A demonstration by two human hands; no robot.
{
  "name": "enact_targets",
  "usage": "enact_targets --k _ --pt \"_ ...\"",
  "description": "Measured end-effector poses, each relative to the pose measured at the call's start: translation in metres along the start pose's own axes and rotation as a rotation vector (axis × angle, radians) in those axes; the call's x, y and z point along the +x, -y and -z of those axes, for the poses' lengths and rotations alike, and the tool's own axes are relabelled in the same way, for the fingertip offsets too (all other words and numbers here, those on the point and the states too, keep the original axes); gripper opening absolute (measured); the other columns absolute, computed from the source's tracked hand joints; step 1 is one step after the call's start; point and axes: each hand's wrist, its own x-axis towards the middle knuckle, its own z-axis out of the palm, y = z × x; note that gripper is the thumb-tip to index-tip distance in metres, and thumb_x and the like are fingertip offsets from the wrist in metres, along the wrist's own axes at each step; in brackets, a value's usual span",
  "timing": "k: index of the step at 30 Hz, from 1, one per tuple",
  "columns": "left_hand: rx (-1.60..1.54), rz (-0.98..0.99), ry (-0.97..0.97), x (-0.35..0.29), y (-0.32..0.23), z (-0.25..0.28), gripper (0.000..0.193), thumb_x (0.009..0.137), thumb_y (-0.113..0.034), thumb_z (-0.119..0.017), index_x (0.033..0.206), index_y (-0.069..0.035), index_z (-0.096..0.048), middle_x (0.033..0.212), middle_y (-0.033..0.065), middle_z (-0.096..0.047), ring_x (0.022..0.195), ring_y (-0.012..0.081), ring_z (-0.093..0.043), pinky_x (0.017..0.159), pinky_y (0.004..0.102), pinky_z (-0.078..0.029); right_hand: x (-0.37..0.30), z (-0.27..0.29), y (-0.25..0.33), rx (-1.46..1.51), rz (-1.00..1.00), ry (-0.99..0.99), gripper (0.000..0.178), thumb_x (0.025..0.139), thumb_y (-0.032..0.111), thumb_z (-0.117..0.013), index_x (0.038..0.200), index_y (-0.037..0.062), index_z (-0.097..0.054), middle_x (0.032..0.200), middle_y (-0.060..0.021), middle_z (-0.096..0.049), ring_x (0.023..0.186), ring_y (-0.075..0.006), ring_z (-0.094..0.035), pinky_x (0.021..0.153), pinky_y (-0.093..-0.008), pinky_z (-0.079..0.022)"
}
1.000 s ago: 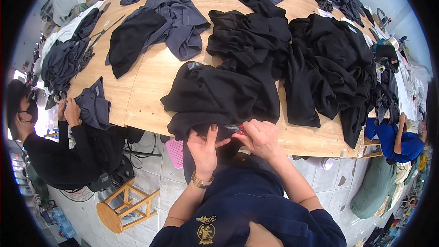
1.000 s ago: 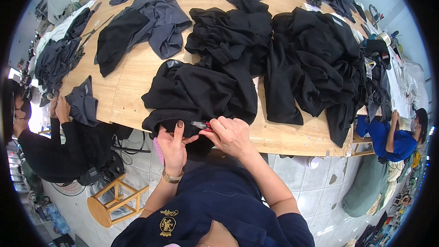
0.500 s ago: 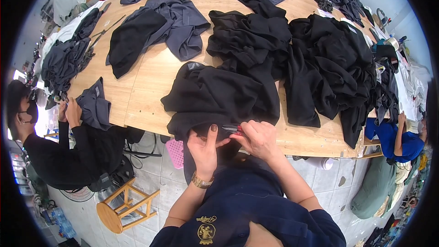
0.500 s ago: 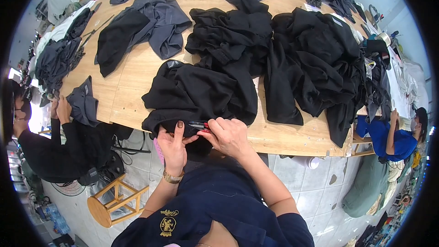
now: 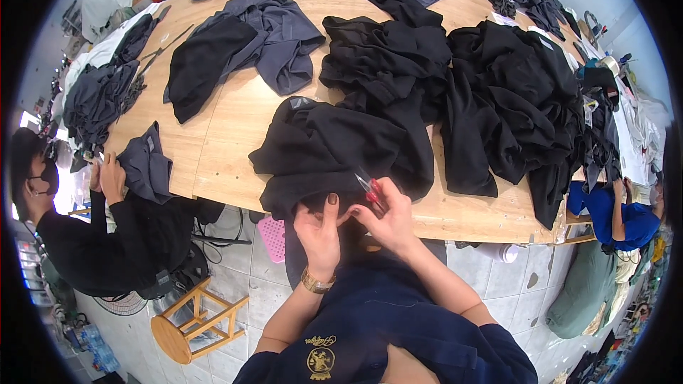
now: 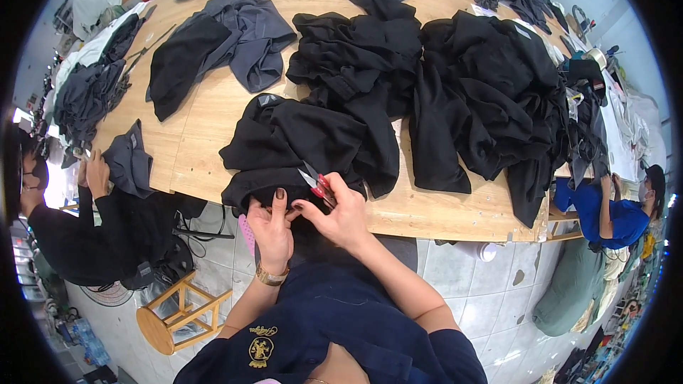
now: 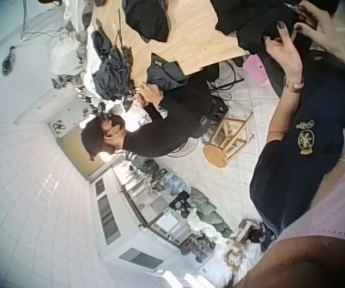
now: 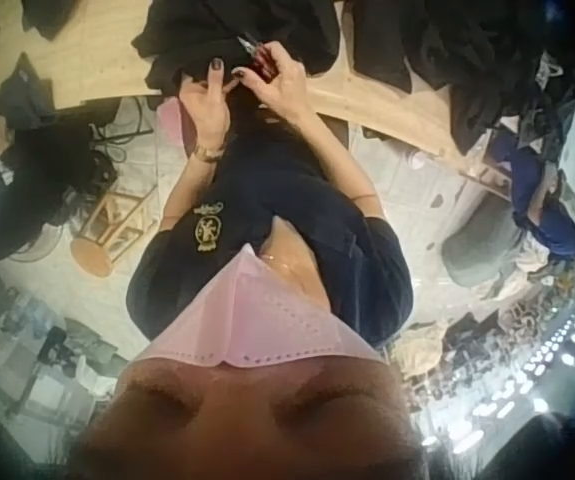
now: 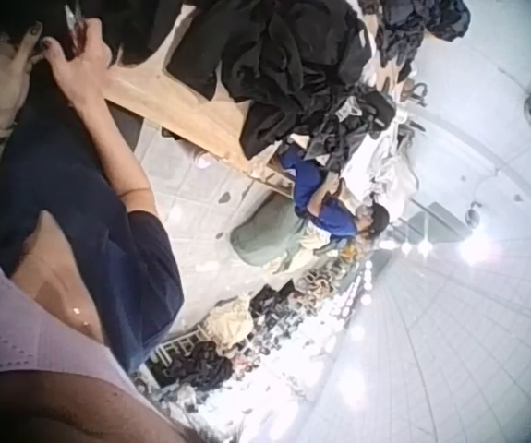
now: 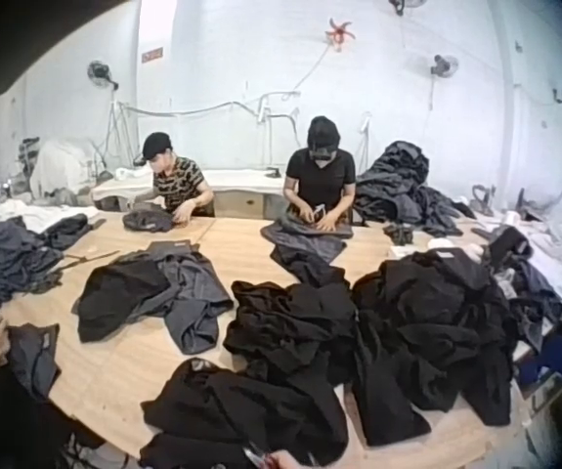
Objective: Trimming loose threads from black fabric garments using small snips.
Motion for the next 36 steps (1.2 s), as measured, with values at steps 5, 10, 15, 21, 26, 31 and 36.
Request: enact_targets --k 5,10,15,21,26,31,36 --pt "0.006 -0.035 -0.001 -0.005 0.006 -0.006 0.025 0.092 -0.011 -0.053 0.114 -0.002 -0.046 0.106 0.0082 -0.059 0.094 0.0174 -0.061 0.076 0.0318 -0.056 0.0 -0.015 -0.009 0.118 -0.052 -0.024 0.016 0.082 0.01 -0.064 0.085 0.0009 -0.052 0.055 -0.0084 -0.052 0.046 -0.0138 -0.052 0.045 -0.0262 -0.038" --pt "-0.229 0.135 -0.029 -0.002 0.004 -0.005 0.021 0.092 -0.013 -0.052 0.111 -0.004 -0.047 0.106 0.0079 -0.059 0.094 0.0195 -0.062 0.077 0.0362 -0.056 0.0 -0.008 -0.003 0.16 -0.103 -0.044 0.01 0.088 0.007 -0.057 0.083 0.0019 -0.05 0.052 -0.0009 -0.043 0.046 -0.0035 -0.038 0.042 -0.0238 -0.029" --pt "-0.262 0.167 -0.033 0.005 0.001 -0.001 0.017 0.092 -0.016 -0.052 0.106 -0.006 -0.049 0.103 0.0071 -0.06 0.092 0.0196 -0.062 0.077 0.0378 -0.056 -0.009 0.001 -0.021 0.319 -0.142 -0.059 0.008 0.087 0.005 -0.057 0.083 0.0019 -0.05 0.053 -0.0012 -0.043 0.047 -0.0039 -0.037 0.043 -0.0231 -0.029" --pt "-0.354 0.236 -0.056 0.008 -0.008 -0.005 0.014 0.09 -0.012 -0.057 0.096 -0.006 -0.046 0.093 0.0026 -0.056 0.085 0.0128 -0.059 0.076 0.041 -0.056 -0.014 0.016 -0.015 -0.059 0.477 0.067 0.012 0.074 0.004 -0.062 0.08 0.0016 -0.052 0.061 -0.0062 -0.053 0.051 -0.0176 -0.055 0.048 -0.0259 -0.039" --pt "-0.337 0.241 -0.037 0.009 -0.007 0.0 0.016 0.092 -0.019 -0.053 0.103 -0.007 -0.053 0.098 0.0063 -0.063 0.086 0.0174 -0.064 0.073 0.0356 -0.057 -0.007 0.021 -0.009 -0.053 0.24 -0.015 0.027 0.066 0.015 -0.075 0.075 0.0018 -0.052 0.061 -0.0072 -0.051 0.049 -0.0225 -0.052 0.047 -0.028 -0.039" --pt "-0.352 0.288 -0.03 0.009 -0.014 -0.001 0.016 0.093 -0.02 -0.052 0.102 -0.008 -0.054 0.095 0.0062 -0.064 0.082 0.0149 -0.065 0.066 0.0301 -0.058 0.003 0.023 -0.021 -0.431 0.39 -0.066 0.033 0.073 0.032 -0.072 0.067 0.0067 -0.051 0.06 -0.0056 -0.047 0.047 -0.0226 -0.048 0.045 -0.0311 -0.036" --pt "-0.34 0.302 -0.031 0.009 -0.015 -0.002 0.016 0.093 -0.021 -0.052 0.101 -0.008 -0.055 0.093 0.0066 -0.064 0.078 0.0145 -0.065 0.063 0.0279 -0.058 0.006 0.023 -0.022 -0.581 0.516 -0.063 0.036 0.073 0.038 -0.071 0.064 0.0093 -0.05 0.059 -0.0036 -0.044 0.046 -0.0204 -0.045 0.044 -0.0304 -0.034"
